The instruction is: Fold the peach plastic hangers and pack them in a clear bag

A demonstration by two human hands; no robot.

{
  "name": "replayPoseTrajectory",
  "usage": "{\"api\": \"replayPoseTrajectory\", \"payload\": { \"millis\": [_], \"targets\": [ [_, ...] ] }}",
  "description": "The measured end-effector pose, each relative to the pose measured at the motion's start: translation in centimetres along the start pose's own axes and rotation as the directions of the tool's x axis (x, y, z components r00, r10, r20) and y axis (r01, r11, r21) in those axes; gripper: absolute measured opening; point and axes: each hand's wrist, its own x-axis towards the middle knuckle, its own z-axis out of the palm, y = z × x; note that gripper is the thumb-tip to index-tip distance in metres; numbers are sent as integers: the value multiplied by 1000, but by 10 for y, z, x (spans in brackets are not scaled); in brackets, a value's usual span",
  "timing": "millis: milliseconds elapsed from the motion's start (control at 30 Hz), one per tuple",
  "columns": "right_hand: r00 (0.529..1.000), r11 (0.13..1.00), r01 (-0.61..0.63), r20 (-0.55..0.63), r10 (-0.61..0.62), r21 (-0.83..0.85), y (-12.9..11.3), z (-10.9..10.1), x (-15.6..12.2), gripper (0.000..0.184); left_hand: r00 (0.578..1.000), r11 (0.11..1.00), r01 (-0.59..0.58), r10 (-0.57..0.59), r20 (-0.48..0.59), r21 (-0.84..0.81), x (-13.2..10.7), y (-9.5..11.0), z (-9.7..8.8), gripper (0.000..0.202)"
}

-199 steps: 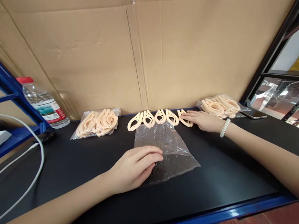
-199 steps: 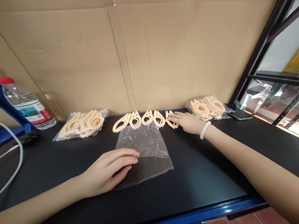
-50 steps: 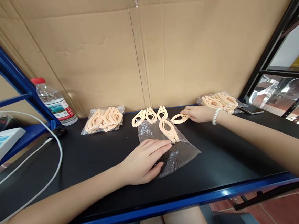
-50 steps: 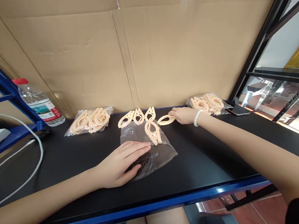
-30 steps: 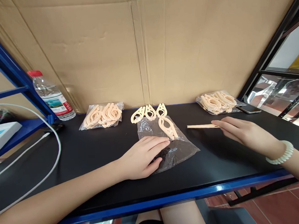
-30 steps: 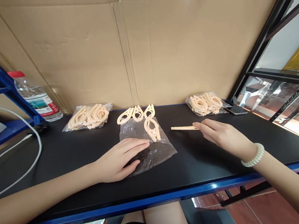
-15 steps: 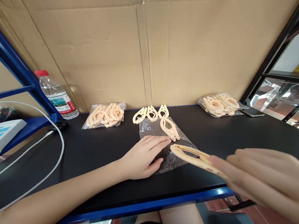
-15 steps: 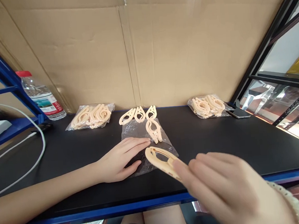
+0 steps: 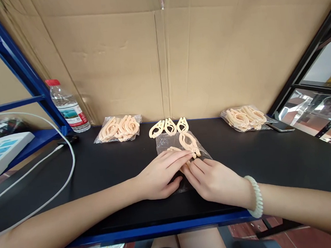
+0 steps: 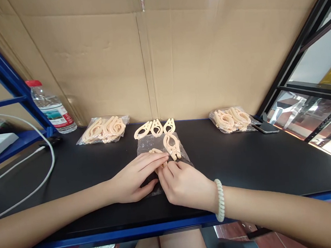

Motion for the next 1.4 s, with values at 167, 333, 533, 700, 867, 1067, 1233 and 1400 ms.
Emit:
{"api": "replayPoseTrajectory", "payload": {
  "millis": [167,333,533,700,867,1067,1233,1400],
  "targets": [
    [992,996,-83,91,82,11,-8,16,13,25,999,1000,-19,18,-32,-10,0,-1,0,65],
    [965,978,-179,211,153,109,-8,26,21,17,998,999,-41,38,-58,-36,0,-1,1,65],
    [912,939,-255,381,154,232,-3,42,27,26,995,998,-50,47,-93,-32,0,-2,2,65],
    [924,918,-271,346,164,289,3,50,21,30,996,998,-48,45,-73,-44,1,-2,1,63],
    [913,875,-308,373,162,374,5,34,11,36,997,996,-65,62,-54,-58,2,-1,-1,64],
    [863,822,-359,493,112,441,4,5,11,47,994,995,-88,85,-66,-52,3,-1,0,64],
    [830,785,-405,549,100,469,8,4,16,45,993,994,-95,91,-69,-53,3,-1,0,64],
    [821,810,-393,562,97,434,9,1,13,47,994,993,-100,97,-57,-60,3,-1,-2,65]
  ]
}}
